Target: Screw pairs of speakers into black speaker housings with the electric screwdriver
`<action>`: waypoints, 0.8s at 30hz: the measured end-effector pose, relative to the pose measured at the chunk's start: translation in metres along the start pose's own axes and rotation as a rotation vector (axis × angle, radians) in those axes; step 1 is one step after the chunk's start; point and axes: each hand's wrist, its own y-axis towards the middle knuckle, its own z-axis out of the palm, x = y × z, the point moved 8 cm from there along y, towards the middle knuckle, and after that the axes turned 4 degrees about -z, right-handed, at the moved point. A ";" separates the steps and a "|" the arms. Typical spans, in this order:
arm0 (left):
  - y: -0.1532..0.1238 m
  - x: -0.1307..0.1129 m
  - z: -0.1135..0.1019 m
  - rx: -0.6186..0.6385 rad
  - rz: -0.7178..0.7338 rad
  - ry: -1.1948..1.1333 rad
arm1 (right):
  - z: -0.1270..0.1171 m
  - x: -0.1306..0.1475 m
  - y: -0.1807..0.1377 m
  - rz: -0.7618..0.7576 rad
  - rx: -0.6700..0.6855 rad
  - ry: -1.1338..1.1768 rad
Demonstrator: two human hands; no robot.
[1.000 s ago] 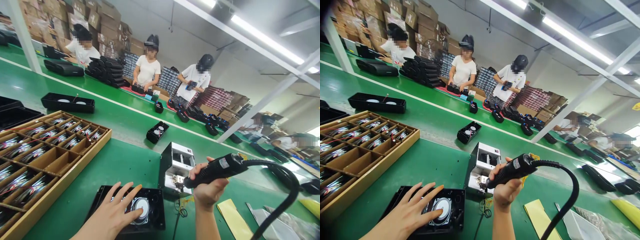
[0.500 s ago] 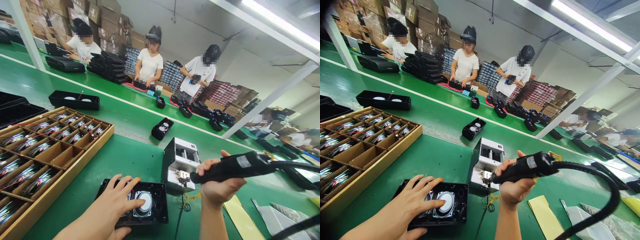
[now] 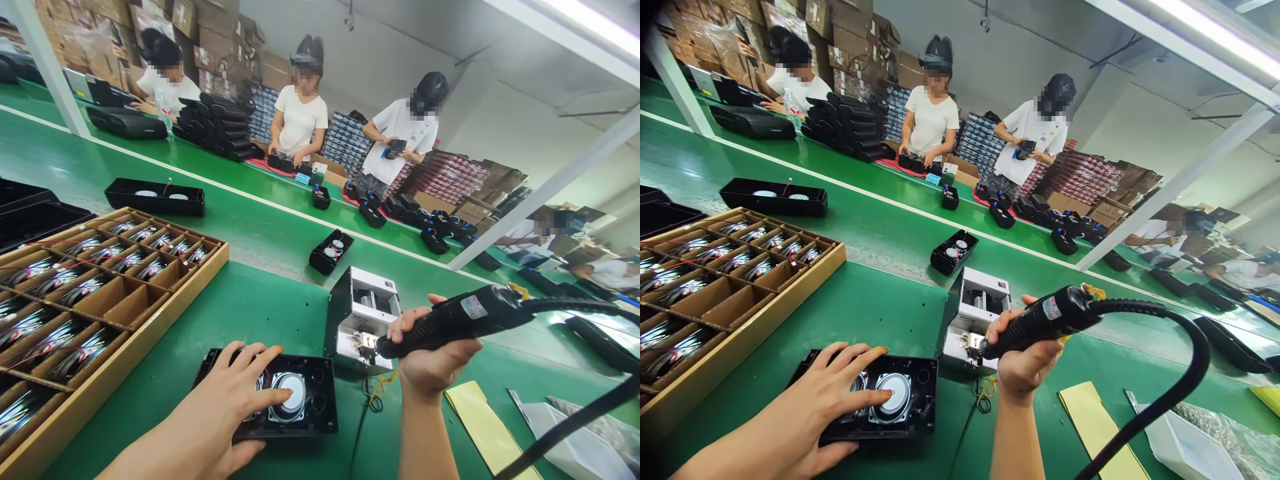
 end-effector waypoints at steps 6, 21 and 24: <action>0.001 -0.005 -0.006 -0.012 0.009 0.007 | -0.001 0.006 0.002 0.002 -0.034 -0.011; -0.002 -0.004 -0.005 -0.048 0.020 0.007 | 0.000 0.003 0.002 0.016 -0.017 -0.014; -0.001 -0.007 -0.007 -0.052 0.024 0.008 | 0.002 0.005 -0.001 0.026 -0.005 -0.014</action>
